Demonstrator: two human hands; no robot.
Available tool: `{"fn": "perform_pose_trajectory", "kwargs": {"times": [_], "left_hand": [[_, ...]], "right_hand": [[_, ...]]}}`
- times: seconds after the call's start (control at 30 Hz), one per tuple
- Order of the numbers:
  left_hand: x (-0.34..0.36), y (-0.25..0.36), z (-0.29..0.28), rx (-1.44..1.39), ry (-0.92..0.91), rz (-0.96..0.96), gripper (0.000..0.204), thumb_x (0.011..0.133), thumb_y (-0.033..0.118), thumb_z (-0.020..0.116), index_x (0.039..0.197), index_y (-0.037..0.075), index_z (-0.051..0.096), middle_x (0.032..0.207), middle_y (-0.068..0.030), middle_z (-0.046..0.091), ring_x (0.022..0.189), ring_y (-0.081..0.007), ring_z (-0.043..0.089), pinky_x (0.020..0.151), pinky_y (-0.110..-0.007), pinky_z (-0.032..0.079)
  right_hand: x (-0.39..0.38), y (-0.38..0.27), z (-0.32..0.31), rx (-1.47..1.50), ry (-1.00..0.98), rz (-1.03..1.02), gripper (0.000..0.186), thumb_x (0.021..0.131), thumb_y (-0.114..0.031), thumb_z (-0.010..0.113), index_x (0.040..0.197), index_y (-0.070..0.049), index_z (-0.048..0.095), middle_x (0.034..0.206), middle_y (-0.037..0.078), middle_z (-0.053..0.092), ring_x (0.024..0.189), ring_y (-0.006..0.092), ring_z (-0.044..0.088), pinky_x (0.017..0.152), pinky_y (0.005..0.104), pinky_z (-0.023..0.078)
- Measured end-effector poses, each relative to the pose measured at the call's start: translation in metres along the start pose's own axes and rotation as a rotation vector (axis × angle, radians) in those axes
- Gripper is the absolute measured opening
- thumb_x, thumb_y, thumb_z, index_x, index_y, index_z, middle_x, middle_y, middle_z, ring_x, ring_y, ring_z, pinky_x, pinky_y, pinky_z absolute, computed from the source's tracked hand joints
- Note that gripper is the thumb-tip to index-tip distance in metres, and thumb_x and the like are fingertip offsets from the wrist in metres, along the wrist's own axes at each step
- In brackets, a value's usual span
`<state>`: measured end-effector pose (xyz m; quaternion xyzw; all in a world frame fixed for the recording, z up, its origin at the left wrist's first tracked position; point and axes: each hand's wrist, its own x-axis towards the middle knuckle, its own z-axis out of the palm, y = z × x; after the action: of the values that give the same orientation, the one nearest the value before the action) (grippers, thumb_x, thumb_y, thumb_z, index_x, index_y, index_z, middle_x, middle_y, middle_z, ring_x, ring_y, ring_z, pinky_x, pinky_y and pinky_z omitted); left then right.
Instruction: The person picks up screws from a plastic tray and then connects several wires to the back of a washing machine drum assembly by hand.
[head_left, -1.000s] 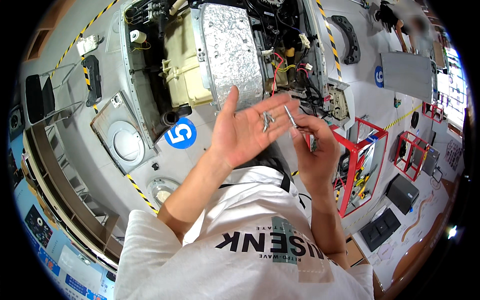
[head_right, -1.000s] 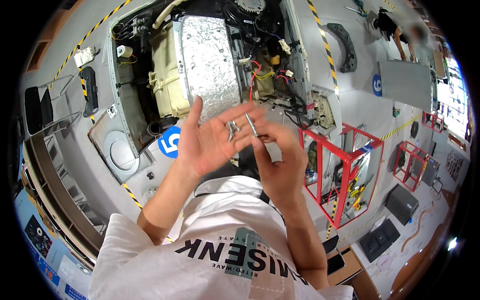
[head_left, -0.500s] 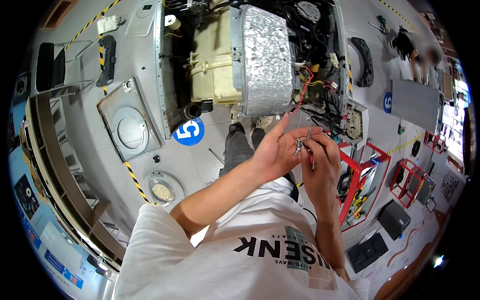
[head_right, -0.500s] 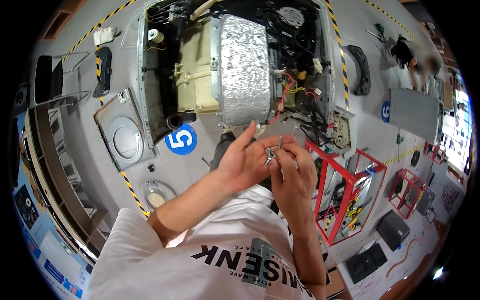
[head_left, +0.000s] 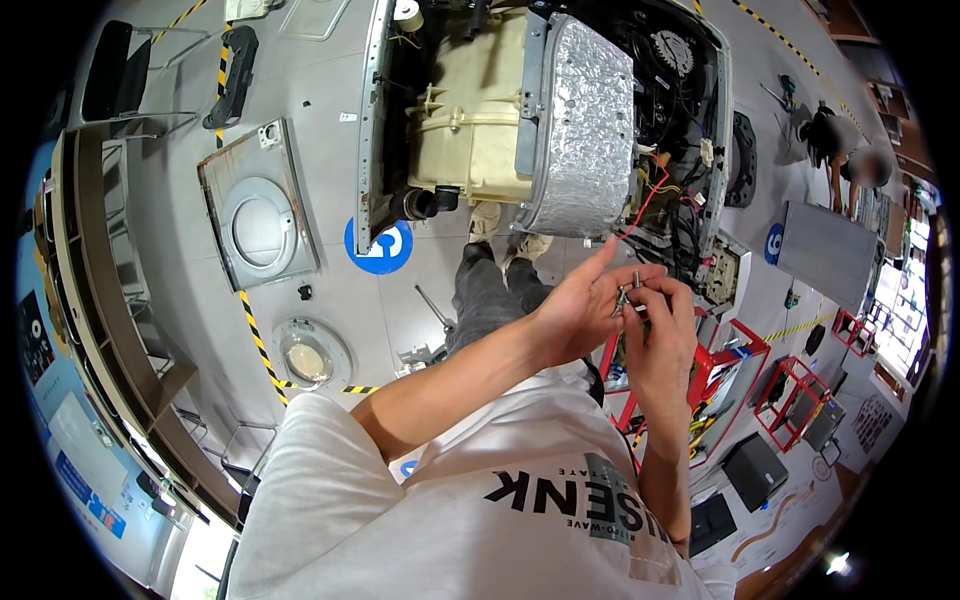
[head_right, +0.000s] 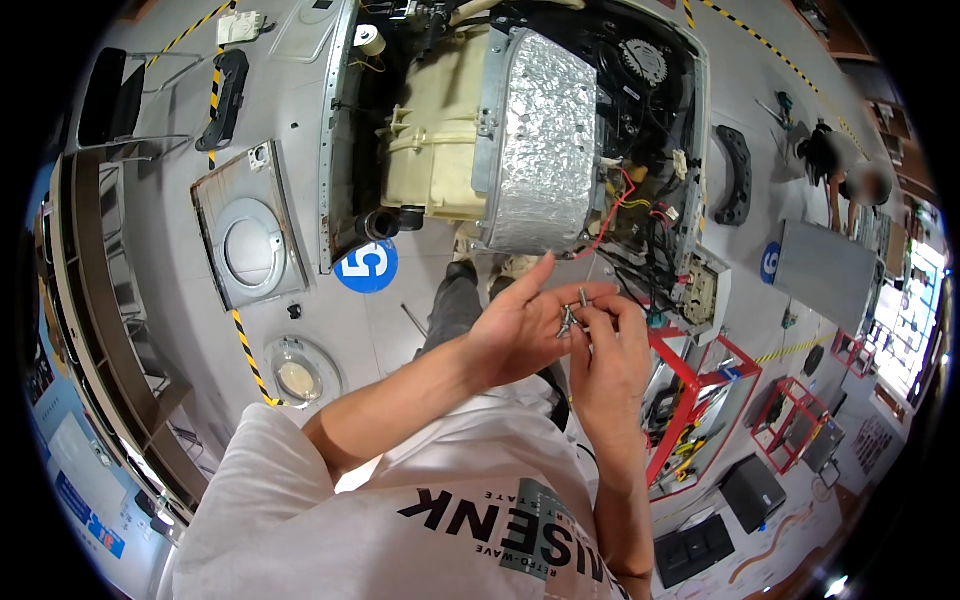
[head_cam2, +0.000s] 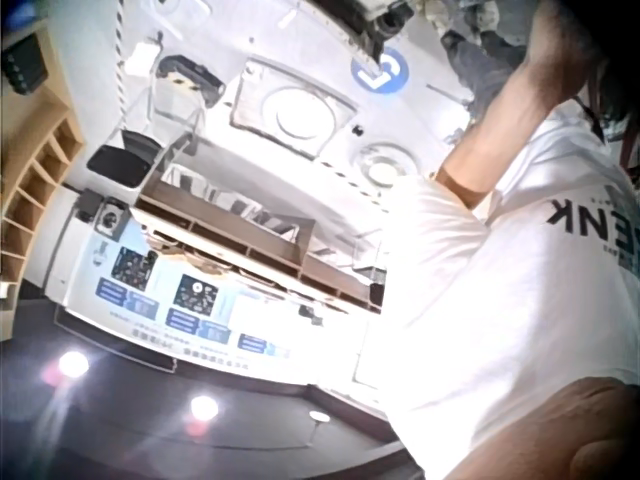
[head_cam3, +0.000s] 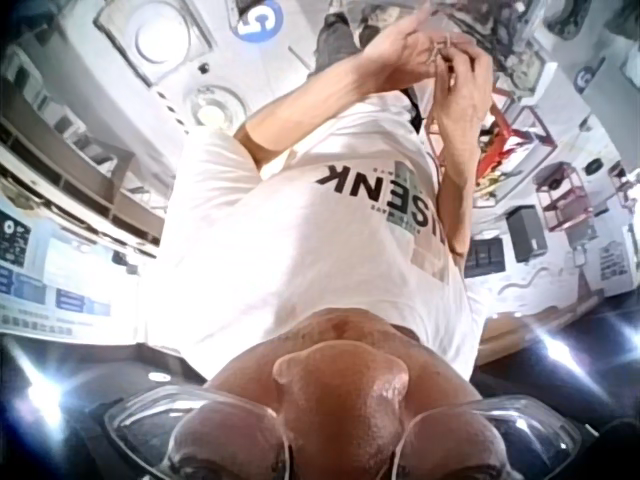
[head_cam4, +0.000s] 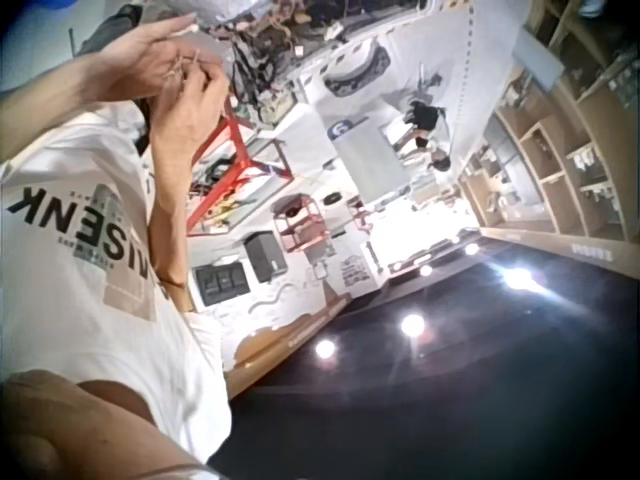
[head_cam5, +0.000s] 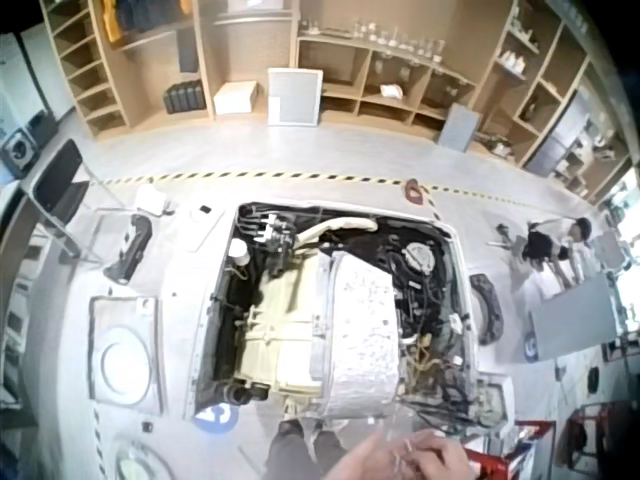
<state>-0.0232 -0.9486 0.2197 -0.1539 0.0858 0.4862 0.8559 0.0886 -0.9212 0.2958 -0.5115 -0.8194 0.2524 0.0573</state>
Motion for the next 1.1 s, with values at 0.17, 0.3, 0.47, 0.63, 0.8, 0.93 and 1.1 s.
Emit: {"fn": "perform_pose_trajectory", "kwargs": {"times": [0.17,0.3,0.47,0.63,0.8,0.93,1.1], "left_hand": [[-0.004,0.003,0.001,-0.027,-0.013,0.004,0.073,0.097,0.057,0.023,0.133,-0.003,0.040,0.127,-0.0079,0.052,0.112,-0.0157,0.049,0.101,-0.031,0.035],[-0.005,0.008,0.002,-0.036,0.003,-0.007,0.072,0.097,0.056,0.025,0.133,-0.004,0.040,0.129,-0.0109,0.050,0.118,-0.0196,0.047,0.104,-0.034,0.033],[-0.002,0.009,0.002,-0.032,0.088,-0.007,0.069,0.097,0.052,0.030,0.131,-0.007,0.040,0.128,-0.0157,0.051,0.120,-0.0235,0.048,0.107,-0.037,0.032],[0.002,0.008,-0.002,0.051,0.166,0.007,0.050,0.100,0.036,0.037,0.123,-0.008,0.047,0.114,-0.0141,0.058,0.105,-0.0219,0.057,0.093,-0.036,0.046],[0.004,0.003,-0.005,0.263,0.324,0.003,0.029,0.096,0.024,0.051,0.107,-0.002,0.058,0.105,-0.0115,0.061,0.095,-0.0189,0.060,0.083,-0.034,0.050],[0.010,0.003,-0.008,0.312,0.262,-0.054,0.023,0.094,0.021,0.055,0.104,0.001,0.059,0.100,-0.0086,0.062,0.091,-0.0169,0.061,0.082,-0.031,0.049],[0.012,0.002,-0.003,0.337,0.251,-0.075,0.019,0.093,0.016,0.058,0.103,0.000,0.058,0.096,-0.0077,0.064,0.085,-0.0112,0.063,0.078,-0.023,0.052]], "right_hand": [[0.006,-0.004,0.001,-0.085,0.027,-0.106,0.018,0.076,0.003,0.064,0.093,0.001,0.060,0.101,0.013,0.054,0.089,0.0295,0.057,0.073,0.0350,0.048],[0.006,-0.007,-0.002,-0.030,0.015,-0.064,0.015,0.077,0.002,0.063,0.092,0.001,0.061,0.100,0.013,0.055,0.089,0.0300,0.058,0.073,0.0356,0.047],[0.006,-0.007,-0.009,0.007,0.008,-0.033,0.011,0.080,-0.002,0.060,0.090,0.001,0.061,0.097,0.014,0.057,0.086,0.0319,0.058,0.072,0.0373,0.047],[0.002,-0.003,-0.016,0.000,0.028,-0.066,0.013,0.080,-0.003,0.060,0.092,-0.001,0.058,0.093,0.014,0.062,0.083,0.0334,0.060,0.071,0.0399,0.047],[-0.004,0.004,-0.019,0.105,0.080,-0.036,0.014,0.081,0.001,0.061,0.094,-0.001,0.058,0.088,0.013,0.063,0.078,0.0323,0.061,0.070,0.0383,0.047],[-0.008,0.008,-0.020,0.131,0.124,0.006,0.013,0.082,0.000,0.061,0.094,-0.001,0.058,0.087,0.013,0.063,0.076,0.0309,0.060,0.068,0.0377,0.046],[-0.008,0.013,-0.023,0.130,0.184,0.004,0.013,0.082,0.001,0.060,0.095,0.000,0.058,0.085,0.013,0.062,0.074,0.0306,0.060,0.066,0.0380,0.046]]}}
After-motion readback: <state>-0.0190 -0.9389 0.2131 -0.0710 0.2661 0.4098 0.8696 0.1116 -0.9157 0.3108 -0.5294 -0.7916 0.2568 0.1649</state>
